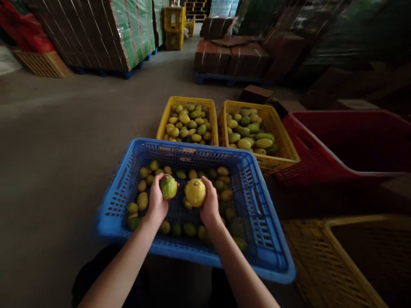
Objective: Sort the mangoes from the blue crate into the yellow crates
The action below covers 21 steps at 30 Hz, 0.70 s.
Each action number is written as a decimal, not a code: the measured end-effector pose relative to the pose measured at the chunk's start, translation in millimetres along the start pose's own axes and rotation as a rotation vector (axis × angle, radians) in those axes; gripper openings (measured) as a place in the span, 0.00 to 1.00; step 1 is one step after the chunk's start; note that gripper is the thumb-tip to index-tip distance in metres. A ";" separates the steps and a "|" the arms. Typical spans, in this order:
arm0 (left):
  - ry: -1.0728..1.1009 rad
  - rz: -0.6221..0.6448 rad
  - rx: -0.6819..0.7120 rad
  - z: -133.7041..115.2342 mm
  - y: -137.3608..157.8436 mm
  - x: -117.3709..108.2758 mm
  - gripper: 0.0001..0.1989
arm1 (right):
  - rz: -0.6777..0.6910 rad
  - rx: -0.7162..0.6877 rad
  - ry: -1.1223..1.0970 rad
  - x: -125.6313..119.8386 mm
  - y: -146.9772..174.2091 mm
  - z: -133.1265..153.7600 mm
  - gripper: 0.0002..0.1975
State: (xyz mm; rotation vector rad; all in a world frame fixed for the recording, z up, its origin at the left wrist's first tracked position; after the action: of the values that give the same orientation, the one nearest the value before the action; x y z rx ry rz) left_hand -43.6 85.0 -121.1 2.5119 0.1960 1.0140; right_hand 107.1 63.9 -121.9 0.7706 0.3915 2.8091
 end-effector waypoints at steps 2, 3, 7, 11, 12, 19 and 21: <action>-0.144 0.140 0.149 -13.8 5.1 12.0 0.11 | 0.025 -0.119 0.127 7.0 4.9 8.2 0.16; -0.211 0.200 0.206 -18.6 8.8 16.8 0.11 | 0.056 -0.166 0.184 12.1 8.0 12.7 0.17; -0.344 0.329 0.311 -26.8 20.8 23.4 0.12 | 0.167 -0.286 0.329 27.1 20.2 29.7 0.18; -0.380 0.402 0.387 -31.6 27.2 27.6 0.14 | 0.203 -0.319 0.345 27.6 22.5 33.7 0.19; -0.384 0.406 0.395 -32.2 27.1 28.8 0.14 | 0.195 -0.304 0.331 26.1 20.8 31.2 0.20; 0.094 0.213 -0.044 -0.8 0.7 18.0 0.14 | 0.154 0.102 -0.119 25.5 3.9 -11.7 0.24; 0.243 0.163 -0.159 9.1 -2.4 16.3 0.12 | 0.158 0.227 -0.264 29.3 4.7 -19.2 0.19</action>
State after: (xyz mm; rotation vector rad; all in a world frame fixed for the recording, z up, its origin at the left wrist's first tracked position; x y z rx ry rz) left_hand -25.4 88.8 -117.7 2.2871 -0.0199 1.3456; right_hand 71.7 63.3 -122.6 1.2547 0.6355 2.7808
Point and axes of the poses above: each hand's wrist, its own y-axis away from the middle knuckle, its own x-axis out of the palm, z = x × y, the point moved 8 cm from there along -y, towards the middle knuckle, and after that the axes turned 11 degrees about z, right-handed, at the moved point
